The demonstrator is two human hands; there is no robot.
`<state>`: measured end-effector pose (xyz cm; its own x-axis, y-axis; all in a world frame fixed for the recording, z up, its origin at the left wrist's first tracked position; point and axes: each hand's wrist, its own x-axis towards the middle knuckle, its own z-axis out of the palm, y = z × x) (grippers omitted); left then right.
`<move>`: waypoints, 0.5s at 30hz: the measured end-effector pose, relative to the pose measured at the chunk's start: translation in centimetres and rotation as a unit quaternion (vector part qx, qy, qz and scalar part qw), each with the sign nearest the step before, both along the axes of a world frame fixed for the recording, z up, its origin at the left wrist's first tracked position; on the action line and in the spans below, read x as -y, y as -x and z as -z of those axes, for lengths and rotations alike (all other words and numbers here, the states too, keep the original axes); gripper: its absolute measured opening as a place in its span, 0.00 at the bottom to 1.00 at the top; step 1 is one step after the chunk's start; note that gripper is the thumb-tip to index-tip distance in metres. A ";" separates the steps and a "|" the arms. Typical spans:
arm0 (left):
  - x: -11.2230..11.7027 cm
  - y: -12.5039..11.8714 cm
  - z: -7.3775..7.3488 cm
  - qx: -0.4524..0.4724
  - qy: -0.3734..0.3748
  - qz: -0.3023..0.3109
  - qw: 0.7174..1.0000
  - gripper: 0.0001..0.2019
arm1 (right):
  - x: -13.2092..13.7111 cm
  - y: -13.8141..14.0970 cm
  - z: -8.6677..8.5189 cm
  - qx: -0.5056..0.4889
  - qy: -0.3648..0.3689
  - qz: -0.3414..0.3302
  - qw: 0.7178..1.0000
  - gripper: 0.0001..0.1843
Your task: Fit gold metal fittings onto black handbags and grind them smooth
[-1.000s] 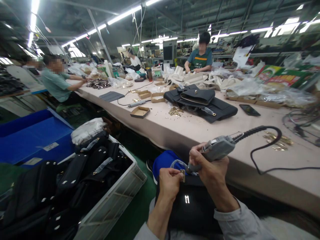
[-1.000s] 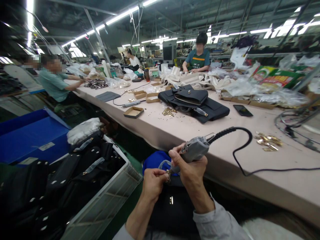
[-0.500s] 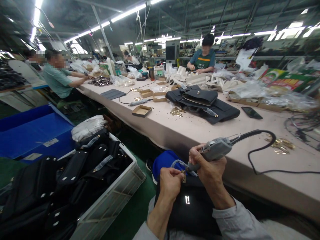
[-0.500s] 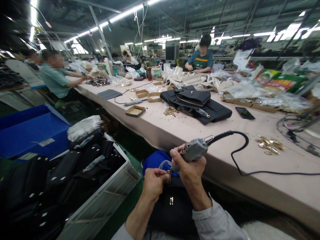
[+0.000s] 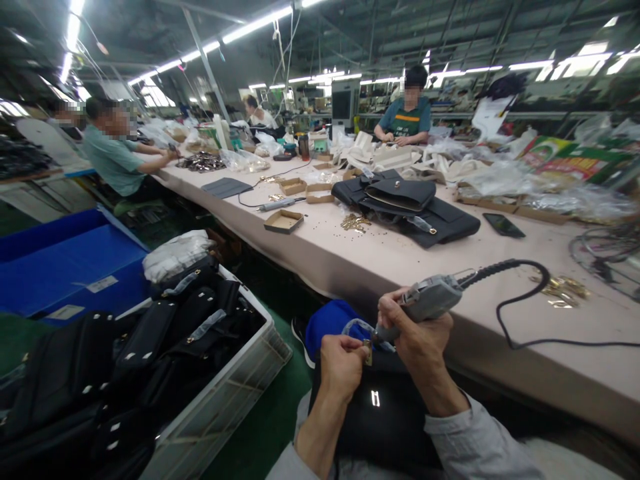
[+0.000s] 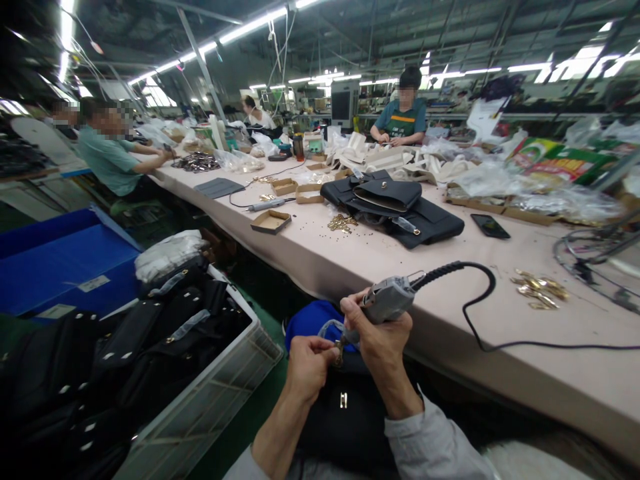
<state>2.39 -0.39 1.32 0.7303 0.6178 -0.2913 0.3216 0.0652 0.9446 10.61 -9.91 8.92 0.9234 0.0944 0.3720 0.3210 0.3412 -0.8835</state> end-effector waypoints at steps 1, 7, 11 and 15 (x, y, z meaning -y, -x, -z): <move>0.0 0.0 0.0 0.000 0.002 -0.001 1.000 0.04 | 0.0 0.0 0.1 -0.003 0.002 -0.001 1.000 0.10; 0.3 0.0 -0.2 -0.008 -0.008 0.004 1.000 0.04 | -0.1 0.1 0.8 0.001 0.019 -0.008 1.000 0.14; 0.5 -0.2 -0.1 0.002 -0.008 0.027 1.000 0.05 | -0.4 0.3 0.9 0.018 0.045 -0.031 0.998 0.16; 0.7 -0.3 0.3 0.018 -0.018 0.026 0.999 0.07 | -0.4 0.3 1.0 0.044 0.075 -0.064 0.994 0.16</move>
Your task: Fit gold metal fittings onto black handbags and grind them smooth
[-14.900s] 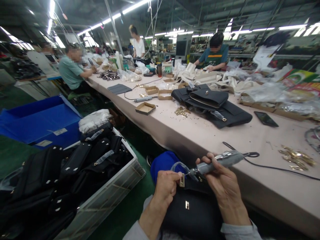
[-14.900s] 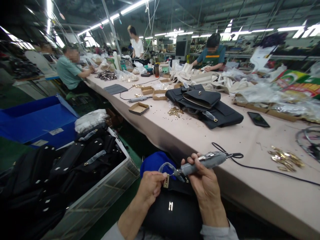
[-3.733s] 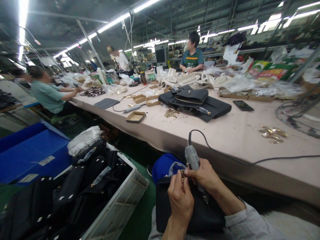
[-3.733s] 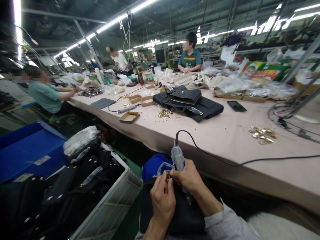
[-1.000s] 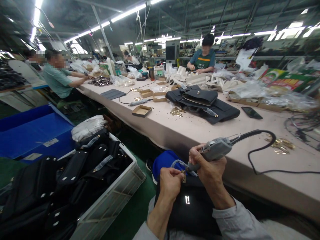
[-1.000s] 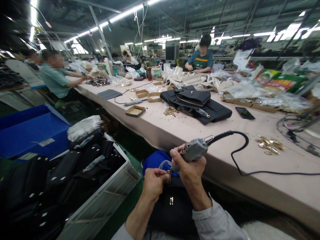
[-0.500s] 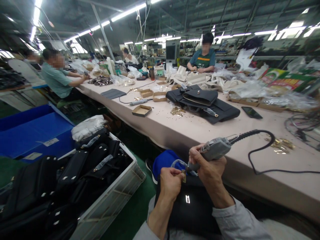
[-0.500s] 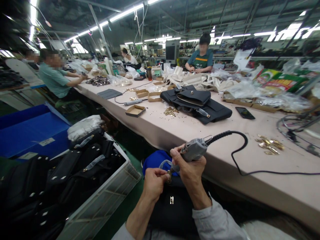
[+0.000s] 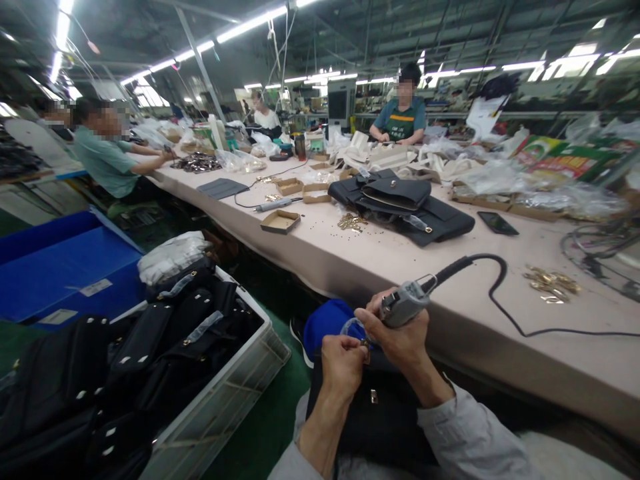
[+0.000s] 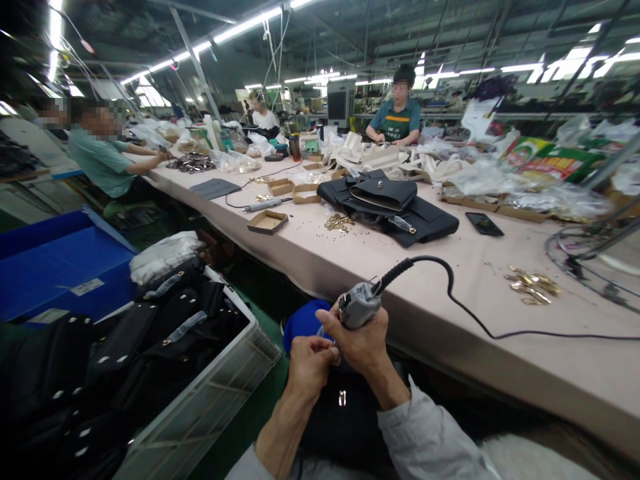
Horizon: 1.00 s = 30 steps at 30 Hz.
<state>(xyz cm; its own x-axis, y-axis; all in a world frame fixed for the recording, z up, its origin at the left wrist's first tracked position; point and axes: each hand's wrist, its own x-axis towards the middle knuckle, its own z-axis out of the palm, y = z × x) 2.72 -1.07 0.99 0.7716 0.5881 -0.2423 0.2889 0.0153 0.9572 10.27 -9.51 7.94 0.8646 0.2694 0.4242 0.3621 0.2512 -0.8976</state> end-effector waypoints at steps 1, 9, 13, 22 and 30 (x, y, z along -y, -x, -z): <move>0.0 0.0 0.1 0.003 -0.001 0.003 1.000 0.08 | 0.1 -0.1 0.0 0.004 0.005 -0.010 1.000 0.15; 0.0 0.3 0.7 0.008 -0.008 0.017 1.000 0.07 | 0.6 -1.3 0.3 -0.018 0.017 -0.126 0.992 0.17; 0.1 0.2 1.2 0.023 0.000 0.024 0.999 0.07 | 0.5 -1.8 0.6 -0.022 0.032 -0.142 0.989 0.19; 1.2 0.5 -0.8 0.041 -0.024 0.028 0.998 0.08 | 2.4 -2.3 -1.3 -0.059 -0.055 -0.210 0.974 0.22; 1.7 0.3 -1.4 0.019 -0.018 0.026 0.999 0.07 | 7.1 -2.5 -7.1 -0.093 -0.174 -0.098 0.976 0.19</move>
<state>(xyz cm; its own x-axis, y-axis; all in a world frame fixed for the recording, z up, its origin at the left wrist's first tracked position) 2.37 -2.78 2.40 0.8099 0.5545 -0.1911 0.2517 -0.0343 0.9672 12.81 -16.61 15.05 0.8814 0.3049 0.3609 0.1164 0.6002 -0.7913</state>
